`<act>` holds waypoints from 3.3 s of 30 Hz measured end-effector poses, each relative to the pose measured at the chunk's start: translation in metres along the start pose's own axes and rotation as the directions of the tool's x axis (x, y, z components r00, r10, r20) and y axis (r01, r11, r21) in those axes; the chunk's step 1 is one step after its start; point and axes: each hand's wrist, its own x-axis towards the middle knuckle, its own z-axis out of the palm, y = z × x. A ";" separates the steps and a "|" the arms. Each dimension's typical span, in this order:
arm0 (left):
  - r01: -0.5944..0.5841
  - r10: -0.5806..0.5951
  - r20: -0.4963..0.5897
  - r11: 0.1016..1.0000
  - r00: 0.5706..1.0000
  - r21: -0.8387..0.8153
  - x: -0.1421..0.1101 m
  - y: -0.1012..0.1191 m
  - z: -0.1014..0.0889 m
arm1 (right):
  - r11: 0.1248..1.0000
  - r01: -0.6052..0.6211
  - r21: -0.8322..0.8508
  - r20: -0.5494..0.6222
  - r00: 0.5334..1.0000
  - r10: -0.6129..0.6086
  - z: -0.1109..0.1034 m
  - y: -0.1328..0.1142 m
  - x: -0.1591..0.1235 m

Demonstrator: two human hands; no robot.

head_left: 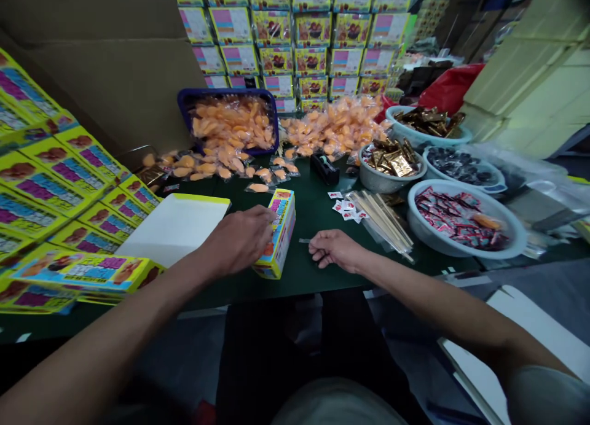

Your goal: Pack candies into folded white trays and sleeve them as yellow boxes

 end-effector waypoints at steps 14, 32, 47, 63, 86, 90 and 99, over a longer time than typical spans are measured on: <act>0.187 -0.203 -0.305 0.979 0.931 -0.080 -0.017 0.035 0.051 | 0.965 0.175 -0.195 0.153 0.977 -0.147 0.031 -0.113 -0.002; 0.031 -0.131 -0.612 0.985 0.780 -0.170 -0.016 0.023 0.091 | 0.988 0.007 -0.155 -0.087 0.996 -0.021 0.047 -0.076 -0.003; 0.143 -0.151 -0.239 0.988 0.959 -0.050 -0.002 0.027 0.041 | 0.994 0.005 -0.113 -0.058 0.998 -0.012 0.046 -0.067 0.001; 0.036 -0.037 -0.229 0.999 0.973 -0.005 0.008 0.021 0.054 | 0.961 0.275 -0.032 0.049 0.961 -0.274 0.038 -0.023 0.035; -0.217 0.259 -0.289 0.961 0.921 0.170 -0.060 0.046 0.068 | 0.942 0.315 0.112 -0.386 0.888 -0.251 -0.024 0.048 -0.026; -0.333 0.365 -0.280 0.930 0.888 0.155 -0.096 0.054 0.106 | 0.897 0.403 -0.182 -0.441 0.782 -0.440 -0.038 0.058 -0.044; 0.445 -0.722 -0.308 0.646 0.619 -0.620 -0.100 0.057 0.136 | 0.836 0.237 -0.496 -0.293 0.860 -0.418 -0.020 0.042 -0.022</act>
